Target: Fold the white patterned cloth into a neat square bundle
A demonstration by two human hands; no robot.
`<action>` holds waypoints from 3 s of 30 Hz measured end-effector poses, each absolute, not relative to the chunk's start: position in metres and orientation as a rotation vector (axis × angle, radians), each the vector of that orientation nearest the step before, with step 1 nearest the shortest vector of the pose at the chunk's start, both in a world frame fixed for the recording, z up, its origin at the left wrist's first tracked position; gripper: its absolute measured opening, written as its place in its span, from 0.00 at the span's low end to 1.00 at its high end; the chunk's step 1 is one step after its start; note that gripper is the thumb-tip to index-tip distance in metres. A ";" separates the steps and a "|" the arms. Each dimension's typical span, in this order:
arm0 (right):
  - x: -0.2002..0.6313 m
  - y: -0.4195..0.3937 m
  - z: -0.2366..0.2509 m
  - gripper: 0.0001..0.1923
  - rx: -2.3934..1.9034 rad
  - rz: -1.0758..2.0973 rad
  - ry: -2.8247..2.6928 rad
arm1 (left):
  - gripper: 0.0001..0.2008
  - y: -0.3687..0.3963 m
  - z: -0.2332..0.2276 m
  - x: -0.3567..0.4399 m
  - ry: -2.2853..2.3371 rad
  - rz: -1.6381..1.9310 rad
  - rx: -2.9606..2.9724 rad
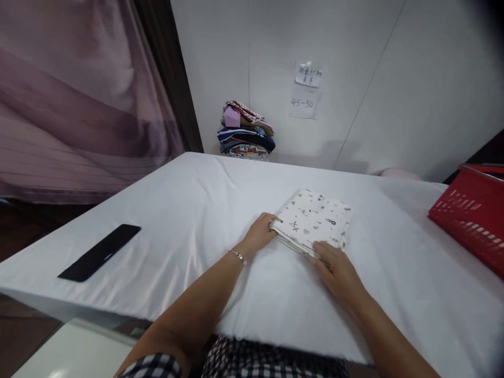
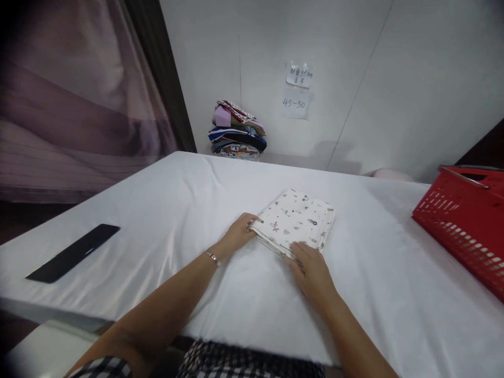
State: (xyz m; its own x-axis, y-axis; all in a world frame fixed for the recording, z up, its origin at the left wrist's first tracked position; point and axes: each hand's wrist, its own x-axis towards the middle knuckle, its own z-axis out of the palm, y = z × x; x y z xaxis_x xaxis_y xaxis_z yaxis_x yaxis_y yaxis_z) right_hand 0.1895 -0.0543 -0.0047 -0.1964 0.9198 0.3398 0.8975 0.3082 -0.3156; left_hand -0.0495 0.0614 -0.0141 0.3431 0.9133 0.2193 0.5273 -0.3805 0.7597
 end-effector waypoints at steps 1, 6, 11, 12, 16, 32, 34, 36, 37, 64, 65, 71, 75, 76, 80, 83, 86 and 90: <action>0.189 -0.053 0.000 0.18 -1.599 0.116 -2.096 | 0.20 0.061 -0.013 -0.052 1.203 0.870 2.028; 0.170 -0.033 0.022 0.15 -1.573 0.178 -2.096 | 0.17 0.064 -0.013 -0.062 1.068 0.887 1.871; 0.143 -0.005 0.023 0.13 -1.587 0.124 -2.240 | 0.11 0.067 -0.016 -0.066 0.993 0.940 1.794; 0.139 -0.001 0.022 0.12 -1.603 0.115 -2.259 | 0.11 0.068 -0.017 -0.066 0.980 0.944 1.794; 0.134 0.005 0.015 0.13 -1.628 0.069 -2.287 | 0.11 0.070 -0.021 -0.067 0.943 0.956 1.787; 0.137 -0.001 0.013 0.24 -1.623 -0.001 -2.446 | 0.10 0.067 -0.012 -0.062 1.040 0.890 1.856; 0.137 -0.001 0.014 0.24 -1.643 0.002 -2.421 | 0.12 0.066 -0.011 -0.062 1.039 0.896 1.889; 0.136 -0.002 0.014 0.24 -1.646 -0.002 -2.397 | 0.13 0.065 -0.010 -0.061 1.055 0.892 1.920; 0.136 -0.002 0.014 0.24 -1.645 -0.006 -2.390 | 0.13 0.065 -0.010 -0.061 1.066 0.886 1.928; 0.140 -0.023 0.003 0.20 -1.467 -0.019 -2.366 | 0.07 0.061 0.001 -0.073 0.981 0.829 2.228; 0.142 -0.027 0.003 0.20 -1.487 -0.037 -2.352 | 0.07 0.062 0.000 -0.074 0.976 0.822 2.216; 0.169 -0.054 -0.011 0.22 -1.655 -0.230 -2.209 | 0.06 0.071 -0.006 -0.073 1.021 0.832 2.253; 0.180 -0.061 -0.023 0.27 -1.636 -0.230 -2.231 | 0.07 0.072 -0.008 -0.071 1.033 0.840 2.245; 0.181 -0.062 -0.024 0.28 -1.619 -0.206 -2.229 | 0.08 0.071 -0.008 -0.070 1.056 0.851 2.216; 0.191 -0.062 -0.019 0.26 -1.510 -0.020 -2.149 | 0.24 0.070 -0.008 -0.067 1.227 0.808 1.980; 0.215 -0.049 -0.015 0.21 -1.574 0.100 -1.820 | 0.28 0.072 -0.007 -0.057 1.386 0.758 1.809; 0.238 -0.029 -0.013 0.21 -1.740 0.278 -1.433 | 0.25 0.078 -0.005 -0.043 1.536 0.708 1.766; 0.237 -0.018 -0.017 0.22 -1.783 0.492 -1.269 | 0.21 0.105 0.005 -0.039 1.498 0.705 1.773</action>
State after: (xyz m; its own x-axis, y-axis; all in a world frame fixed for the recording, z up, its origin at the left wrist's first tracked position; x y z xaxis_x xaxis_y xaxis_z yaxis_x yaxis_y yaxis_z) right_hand 0.2371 -0.0178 -0.0166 0.4027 0.9014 0.1593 0.5580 -0.1038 -0.8233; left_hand -0.0394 0.1053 0.0045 0.1826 0.9826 -0.0328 0.6013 -0.0852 0.7945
